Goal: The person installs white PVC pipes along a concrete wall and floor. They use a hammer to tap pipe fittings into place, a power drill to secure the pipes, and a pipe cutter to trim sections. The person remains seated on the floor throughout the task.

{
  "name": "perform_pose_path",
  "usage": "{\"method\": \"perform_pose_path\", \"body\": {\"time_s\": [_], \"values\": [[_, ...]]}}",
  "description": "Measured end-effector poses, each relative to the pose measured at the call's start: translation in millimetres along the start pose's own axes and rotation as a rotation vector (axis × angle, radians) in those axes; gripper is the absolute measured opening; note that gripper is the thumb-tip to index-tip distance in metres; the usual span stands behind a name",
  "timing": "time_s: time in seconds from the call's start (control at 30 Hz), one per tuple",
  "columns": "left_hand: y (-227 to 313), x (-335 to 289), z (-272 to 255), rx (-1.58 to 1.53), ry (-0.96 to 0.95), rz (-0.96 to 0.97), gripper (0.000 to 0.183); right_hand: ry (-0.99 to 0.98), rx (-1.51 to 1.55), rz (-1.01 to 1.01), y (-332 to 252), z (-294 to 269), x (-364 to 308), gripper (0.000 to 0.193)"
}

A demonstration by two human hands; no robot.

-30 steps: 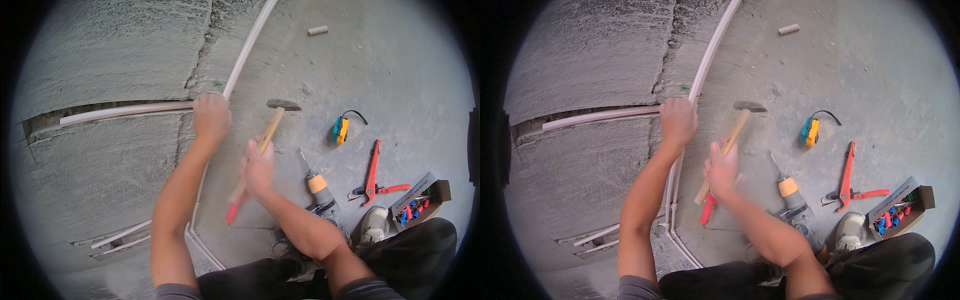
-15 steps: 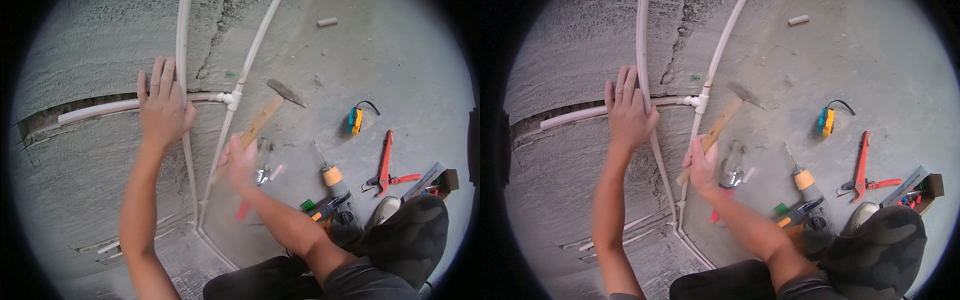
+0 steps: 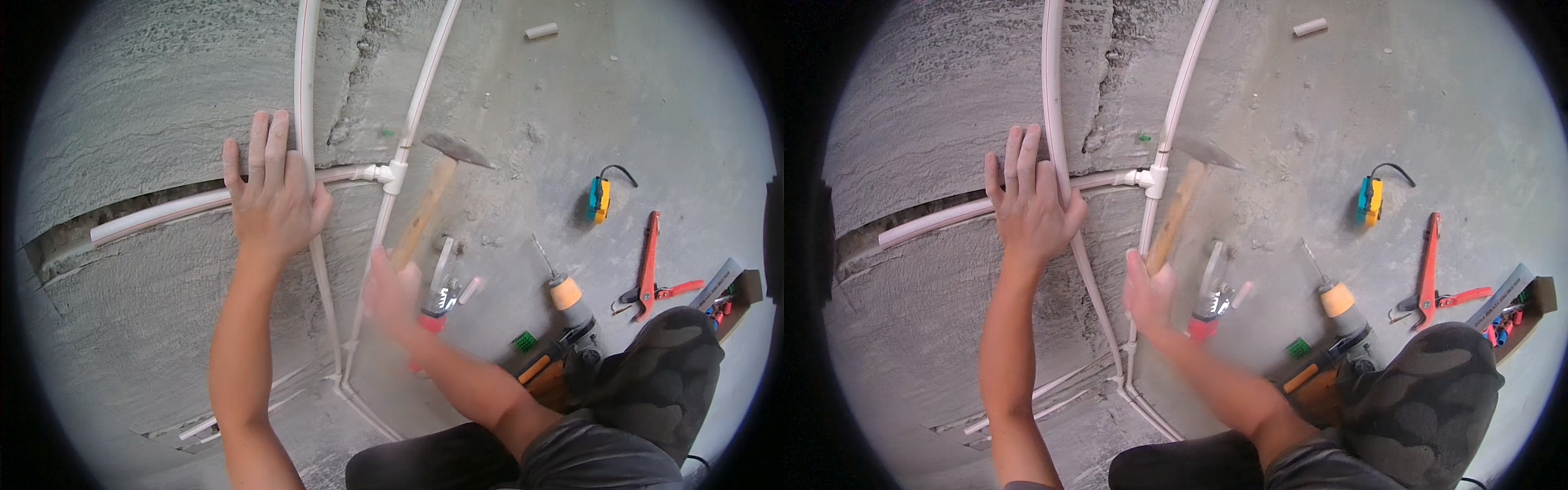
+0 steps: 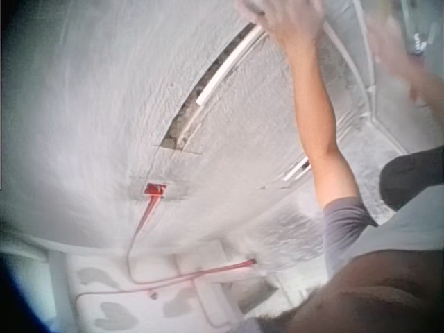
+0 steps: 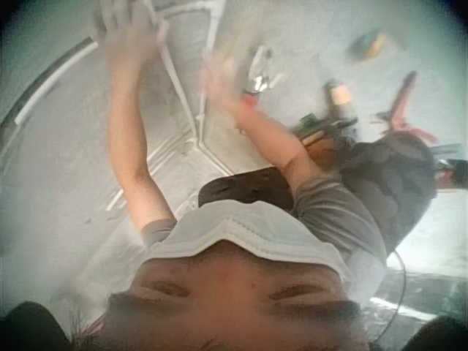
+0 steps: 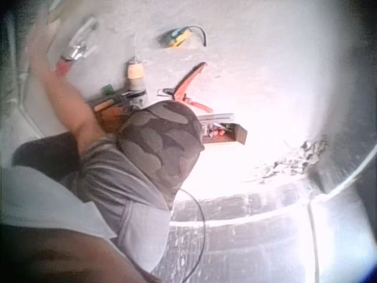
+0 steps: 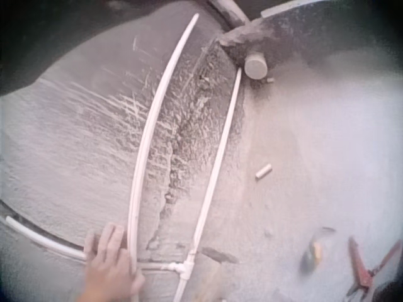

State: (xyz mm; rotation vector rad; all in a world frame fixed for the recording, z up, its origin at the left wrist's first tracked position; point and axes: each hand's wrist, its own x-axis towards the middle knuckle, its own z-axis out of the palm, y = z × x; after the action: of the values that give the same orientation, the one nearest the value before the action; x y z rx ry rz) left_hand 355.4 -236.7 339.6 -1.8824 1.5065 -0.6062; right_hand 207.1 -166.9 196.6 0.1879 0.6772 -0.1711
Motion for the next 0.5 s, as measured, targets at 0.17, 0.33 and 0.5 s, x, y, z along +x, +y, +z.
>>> {"method": "perform_pose_path", "body": {"time_s": [0.17,0.33,0.5], "values": [[1.3,1.9,-0.1,0.001,-0.007,-0.002,0.023,0.106,-0.189,0.012,24.0,-0.8,21.1,0.036],[2.3,2.4,1.5,0.011,0.003,-0.008,0.023,0.102,0.098,-0.069,32.6,4.8,21.0,0.034],[1.4,0.7,1.4,0.016,-0.004,-0.017,0.023,0.005,-0.215,-0.086,36.4,9.6,46.5,0.032]]}}
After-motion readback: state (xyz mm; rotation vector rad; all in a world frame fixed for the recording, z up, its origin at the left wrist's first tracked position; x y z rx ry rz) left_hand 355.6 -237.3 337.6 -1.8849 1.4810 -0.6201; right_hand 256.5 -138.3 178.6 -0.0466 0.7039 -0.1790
